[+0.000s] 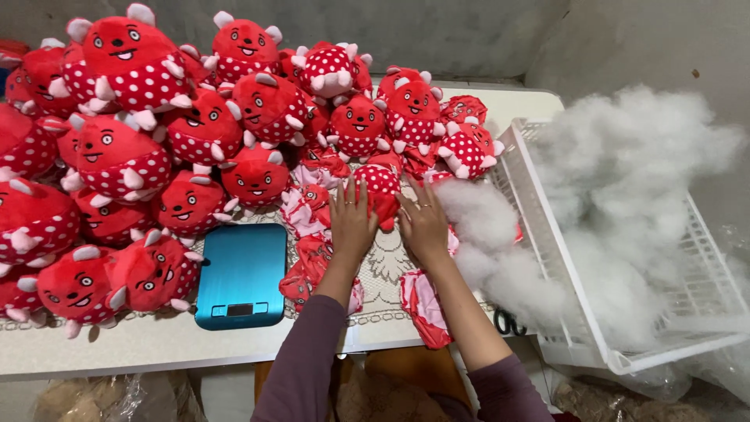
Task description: Stuffing a red plush toy with white fiberfill on a factory workbench
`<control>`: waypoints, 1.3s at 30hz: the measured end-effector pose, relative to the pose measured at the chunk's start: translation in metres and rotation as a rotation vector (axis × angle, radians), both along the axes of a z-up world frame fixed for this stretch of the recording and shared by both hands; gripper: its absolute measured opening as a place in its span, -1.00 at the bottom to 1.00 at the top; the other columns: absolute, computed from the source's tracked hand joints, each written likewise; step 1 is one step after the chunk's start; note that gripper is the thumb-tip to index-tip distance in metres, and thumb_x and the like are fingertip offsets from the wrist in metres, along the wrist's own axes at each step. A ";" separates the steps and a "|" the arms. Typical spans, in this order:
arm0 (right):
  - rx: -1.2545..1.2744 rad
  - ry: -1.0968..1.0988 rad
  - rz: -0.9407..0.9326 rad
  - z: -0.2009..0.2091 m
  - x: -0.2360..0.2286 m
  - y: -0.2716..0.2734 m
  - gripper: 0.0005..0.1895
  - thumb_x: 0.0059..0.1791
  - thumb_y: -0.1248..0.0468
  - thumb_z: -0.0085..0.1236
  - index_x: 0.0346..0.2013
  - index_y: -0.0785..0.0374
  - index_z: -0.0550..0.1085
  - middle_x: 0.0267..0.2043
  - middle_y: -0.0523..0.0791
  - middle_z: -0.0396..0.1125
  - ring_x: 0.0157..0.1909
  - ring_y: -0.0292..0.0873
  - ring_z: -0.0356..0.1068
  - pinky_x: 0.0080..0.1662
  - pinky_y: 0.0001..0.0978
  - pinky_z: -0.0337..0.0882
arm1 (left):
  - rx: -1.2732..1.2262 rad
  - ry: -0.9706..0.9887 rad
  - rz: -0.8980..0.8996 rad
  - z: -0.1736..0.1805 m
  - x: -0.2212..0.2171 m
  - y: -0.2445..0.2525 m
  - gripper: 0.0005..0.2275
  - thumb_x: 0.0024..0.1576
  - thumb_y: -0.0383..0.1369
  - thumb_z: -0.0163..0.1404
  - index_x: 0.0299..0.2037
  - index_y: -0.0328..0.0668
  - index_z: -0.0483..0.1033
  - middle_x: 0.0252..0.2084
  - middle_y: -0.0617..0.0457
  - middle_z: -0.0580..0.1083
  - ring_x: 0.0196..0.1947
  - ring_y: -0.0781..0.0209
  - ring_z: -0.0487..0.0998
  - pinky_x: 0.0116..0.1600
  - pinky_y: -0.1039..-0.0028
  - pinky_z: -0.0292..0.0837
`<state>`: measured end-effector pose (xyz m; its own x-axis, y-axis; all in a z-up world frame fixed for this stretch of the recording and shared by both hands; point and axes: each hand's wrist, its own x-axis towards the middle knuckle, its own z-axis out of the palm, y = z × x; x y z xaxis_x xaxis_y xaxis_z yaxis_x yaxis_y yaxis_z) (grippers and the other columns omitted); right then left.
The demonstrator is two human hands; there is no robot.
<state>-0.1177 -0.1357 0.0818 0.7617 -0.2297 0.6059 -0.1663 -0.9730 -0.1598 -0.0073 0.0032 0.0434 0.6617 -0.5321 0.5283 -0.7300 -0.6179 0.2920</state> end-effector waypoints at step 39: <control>-0.172 0.124 -0.528 -0.024 -0.025 -0.051 -0.62 -0.21 0.21 0.27 -0.09 0.00 0.53 0.41 -0.06 0.20 0.56 0.14 -0.04 0.39 0.51 -0.29 | -0.063 -0.302 -0.150 0.056 -0.062 -0.088 -0.76 0.19 -0.33 -0.09 0.04 0.05 0.50 -0.21 0.06 0.52 0.03 0.01 0.49 0.26 -0.57 0.01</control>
<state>-0.1427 -0.1869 0.0575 0.6380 -0.5043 0.5820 -0.6446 -0.7632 0.0453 -0.0692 -0.0851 0.0991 0.3868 -0.5716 0.7236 -0.8708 -0.4846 0.0827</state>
